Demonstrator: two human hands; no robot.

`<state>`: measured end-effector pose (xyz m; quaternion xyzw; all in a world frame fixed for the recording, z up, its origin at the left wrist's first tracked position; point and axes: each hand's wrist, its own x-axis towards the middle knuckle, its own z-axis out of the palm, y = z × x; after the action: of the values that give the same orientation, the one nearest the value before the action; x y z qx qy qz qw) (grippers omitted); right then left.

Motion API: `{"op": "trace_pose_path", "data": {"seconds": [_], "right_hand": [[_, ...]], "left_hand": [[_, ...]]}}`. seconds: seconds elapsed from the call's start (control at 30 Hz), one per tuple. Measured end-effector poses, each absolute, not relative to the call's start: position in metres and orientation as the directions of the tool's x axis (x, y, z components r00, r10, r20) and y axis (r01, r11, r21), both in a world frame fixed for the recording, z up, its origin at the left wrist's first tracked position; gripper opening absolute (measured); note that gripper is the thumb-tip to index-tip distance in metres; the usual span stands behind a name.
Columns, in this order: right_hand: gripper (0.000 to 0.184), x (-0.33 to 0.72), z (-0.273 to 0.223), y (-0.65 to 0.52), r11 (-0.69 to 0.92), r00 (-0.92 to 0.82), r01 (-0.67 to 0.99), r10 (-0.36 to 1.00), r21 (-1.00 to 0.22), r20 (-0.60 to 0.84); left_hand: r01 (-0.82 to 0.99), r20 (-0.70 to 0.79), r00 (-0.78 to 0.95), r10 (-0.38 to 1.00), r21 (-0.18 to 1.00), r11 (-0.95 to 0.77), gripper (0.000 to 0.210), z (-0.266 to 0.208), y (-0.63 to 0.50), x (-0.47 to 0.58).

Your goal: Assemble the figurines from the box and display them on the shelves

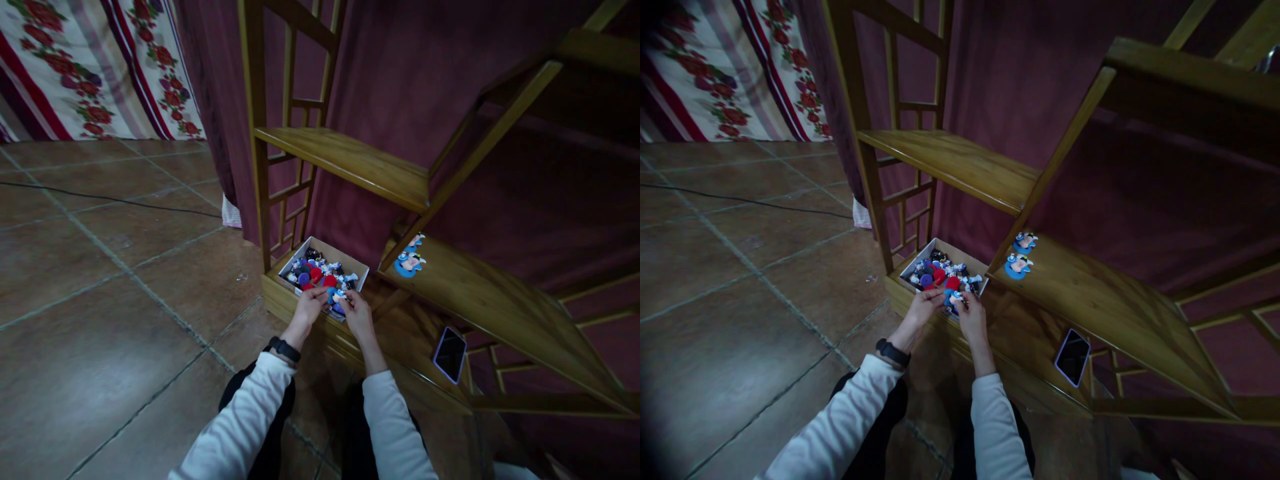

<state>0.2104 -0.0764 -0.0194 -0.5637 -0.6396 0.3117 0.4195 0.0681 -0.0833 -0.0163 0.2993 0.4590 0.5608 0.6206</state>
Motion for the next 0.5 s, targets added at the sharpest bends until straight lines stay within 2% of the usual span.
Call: {"op": "trace_pose_path", "data": {"seconds": [0.3,0.5], "right_hand": [[0.029,0.214,-0.029,-0.073,0.124,-0.029,0.337,0.992,-0.933,0.122],[0.027,0.217,-0.030,-0.072,0.197,-0.061,0.462,0.980,-0.865,0.190]], "left_hand": [[-0.500,-0.330,-0.045,0.943,0.825,0.264,0.035,-0.021,-0.082,0.063],[-0.467,-0.340,-0.056,0.939,0.840,0.276,0.043,-0.022,-0.082,0.063]]}}
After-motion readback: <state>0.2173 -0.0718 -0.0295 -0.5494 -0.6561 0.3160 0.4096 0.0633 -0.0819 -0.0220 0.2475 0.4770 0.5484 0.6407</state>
